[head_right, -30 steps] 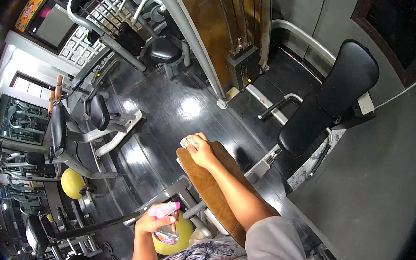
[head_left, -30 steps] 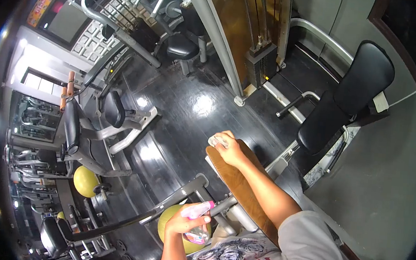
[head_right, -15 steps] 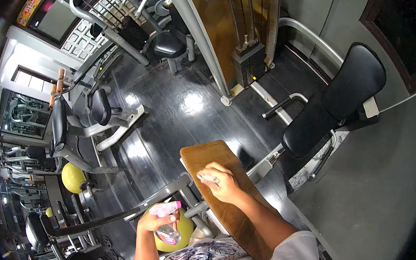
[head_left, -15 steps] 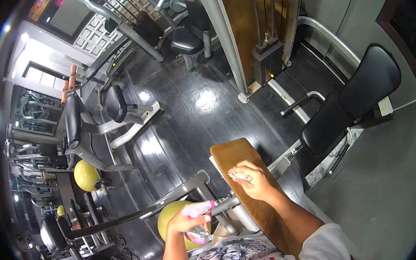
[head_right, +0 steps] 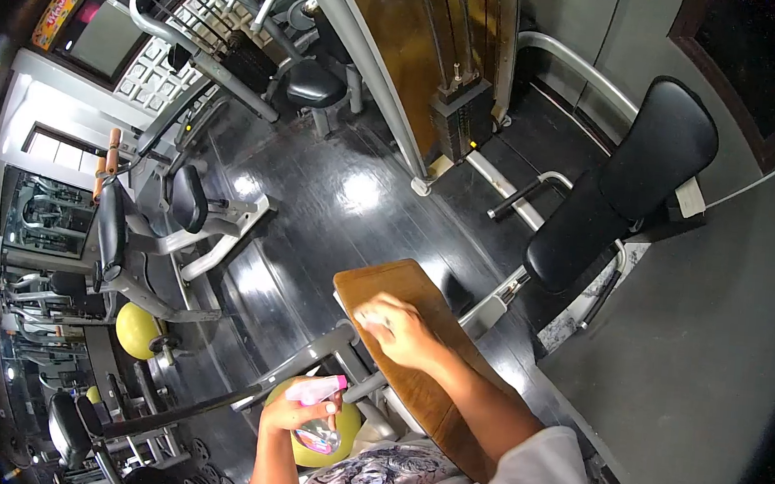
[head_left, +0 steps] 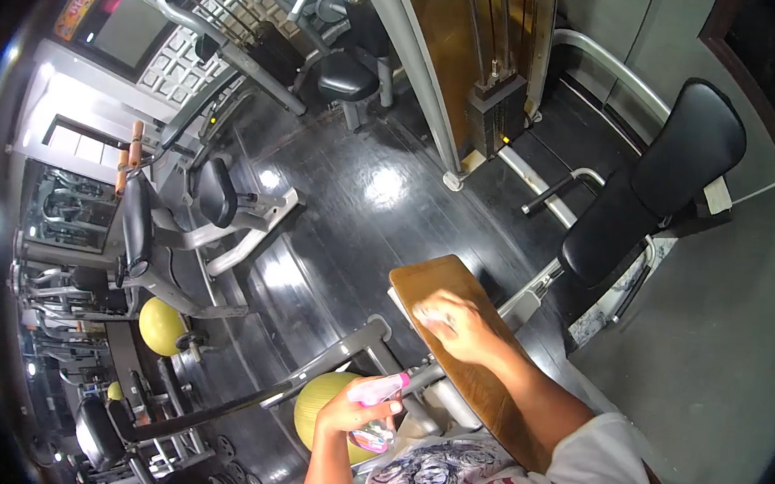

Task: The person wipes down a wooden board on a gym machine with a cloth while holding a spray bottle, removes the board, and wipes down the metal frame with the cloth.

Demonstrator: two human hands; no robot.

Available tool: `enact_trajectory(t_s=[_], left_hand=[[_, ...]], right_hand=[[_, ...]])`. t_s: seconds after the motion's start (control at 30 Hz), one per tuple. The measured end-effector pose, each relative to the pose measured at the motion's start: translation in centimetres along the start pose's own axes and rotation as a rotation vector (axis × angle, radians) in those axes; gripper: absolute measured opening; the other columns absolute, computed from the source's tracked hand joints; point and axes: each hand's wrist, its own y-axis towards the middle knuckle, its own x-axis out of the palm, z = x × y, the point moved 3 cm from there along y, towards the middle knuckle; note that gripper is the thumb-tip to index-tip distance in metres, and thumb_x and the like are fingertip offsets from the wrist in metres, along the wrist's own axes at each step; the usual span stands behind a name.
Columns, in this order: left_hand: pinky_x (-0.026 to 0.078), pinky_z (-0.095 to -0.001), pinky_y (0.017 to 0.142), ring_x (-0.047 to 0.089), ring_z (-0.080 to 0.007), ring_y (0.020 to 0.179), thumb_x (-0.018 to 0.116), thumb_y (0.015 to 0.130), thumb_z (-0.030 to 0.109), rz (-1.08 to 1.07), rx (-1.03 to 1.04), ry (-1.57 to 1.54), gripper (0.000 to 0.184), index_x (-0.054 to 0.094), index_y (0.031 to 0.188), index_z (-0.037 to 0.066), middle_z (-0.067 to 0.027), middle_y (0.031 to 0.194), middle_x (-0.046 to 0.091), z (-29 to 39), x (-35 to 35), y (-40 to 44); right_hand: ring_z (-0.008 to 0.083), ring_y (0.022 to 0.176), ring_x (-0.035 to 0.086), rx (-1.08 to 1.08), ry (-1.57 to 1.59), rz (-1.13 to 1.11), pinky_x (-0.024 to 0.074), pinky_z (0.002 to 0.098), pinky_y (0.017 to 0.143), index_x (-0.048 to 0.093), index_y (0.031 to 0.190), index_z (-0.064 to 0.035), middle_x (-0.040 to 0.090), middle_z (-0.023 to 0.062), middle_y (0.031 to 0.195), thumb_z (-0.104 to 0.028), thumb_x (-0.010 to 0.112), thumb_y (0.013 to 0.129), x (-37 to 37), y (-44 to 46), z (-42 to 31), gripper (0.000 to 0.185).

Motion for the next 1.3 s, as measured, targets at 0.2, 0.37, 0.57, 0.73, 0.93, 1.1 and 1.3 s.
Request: enact_trajectory(t_s=[0.2, 0.37, 0.57, 0.73, 0.93, 1.1, 1.3], left_hand=[[0.054, -0.0307, 0.062, 0.067, -0.0185, 0.069, 0.071, 0.087, 0.013, -0.015, -0.004, -0.002, 0.020, 0.060, 0.096, -0.002, -0.0080, 0.083, 0.062, 0.1, -0.2, 0.7], [0.054, -0.0304, 0.063, 0.067, -0.0181, 0.069, 0.071, 0.087, 0.013, -0.062, -0.002, 0.033, 0.020, 0.061, 0.095, -0.001, -0.0081, 0.083, 0.062, 1.1, 0.7, 1.4], [0.055, -0.0310, 0.063, 0.066, -0.0187, 0.069, 0.073, 0.086, 0.015, -0.043, 0.007, 0.078, 0.022, 0.061, 0.096, -0.002, -0.0085, 0.084, 0.063, 1.5, 2.0, 1.2], [0.055, -0.0312, 0.062, 0.066, -0.0190, 0.069, 0.073, 0.086, 0.015, -0.033, -0.010, 0.027, 0.023, 0.061, 0.096, -0.002, -0.0090, 0.084, 0.063, 1.0, 1.9, 1.0], [0.055, -0.0306, 0.062, 0.067, -0.0189, 0.069, 0.072, 0.086, 0.015, -0.037, 0.003, 0.062, 0.023, 0.062, 0.096, -0.003, -0.0089, 0.083, 0.063, 0.7, 0.7, 1.6], [0.053, -0.0278, 0.060, 0.066, -0.0150, 0.066, 0.069, 0.086, 0.007, -0.050, 0.045, -0.020, 0.015, 0.060, 0.095, -0.001, -0.0050, 0.079, 0.063, 0.8, 0.5, 2.0], [0.055, -0.0307, 0.063, 0.067, -0.0198, 0.069, 0.070, 0.086, 0.007, 0.011, 0.055, 0.056, 0.018, 0.061, 0.098, -0.003, -0.0094, 0.084, 0.063, 2.6, 1.2, 1.2]], right_hand=[[0.0287, 0.088, 0.065, 0.058, 0.057, -0.156, 0.0512, 0.0350, 0.076, 0.066, 0.098, 0.0015, 0.065, 0.0133, 0.095, -0.007, 0.061, 0.090, -2.4, -5.2, -1.4, 0.013], [0.0333, 0.085, 0.058, -0.150, -0.161, -0.077, 0.0452, 0.0417, 0.079, 0.062, 0.087, -0.0018, 0.059, 0.0128, 0.088, -0.003, 0.059, 0.084, -0.2, 1.1, -0.5, 0.004], [0.0347, 0.090, 0.059, -0.132, -0.209, -0.016, 0.0435, 0.0426, 0.084, 0.062, 0.093, -0.0035, 0.060, 0.0142, 0.093, -0.003, 0.060, 0.083, 2.4, 8.1, 2.4, 0.009], [0.0372, 0.086, 0.059, -0.050, -0.036, 0.049, 0.0467, 0.0433, 0.076, 0.060, 0.088, 0.0003, 0.058, 0.0164, 0.091, 0.001, 0.060, 0.081, 1.0, 3.2, -0.5, 0.007], [0.0302, 0.082, 0.061, -0.034, -0.037, -0.092, 0.0473, 0.0385, 0.075, 0.063, 0.090, -0.0002, 0.061, 0.0126, 0.088, 0.001, 0.060, 0.082, -2.4, -6.3, -3.5, 0.008], [0.0270, 0.082, 0.060, -0.154, -0.203, -0.145, 0.0446, 0.0373, 0.075, 0.063, 0.086, -0.0031, 0.061, 0.0095, 0.090, 0.000, 0.062, 0.082, -1.7, -4.1, -3.3, 0.005], [0.0329, 0.082, 0.056, -0.256, -0.247, -0.057, 0.0423, 0.0428, 0.077, 0.059, 0.086, -0.0057, 0.056, 0.0100, 0.086, -0.001, 0.060, 0.081, 2.1, 6.3, 0.2, 0.006]])
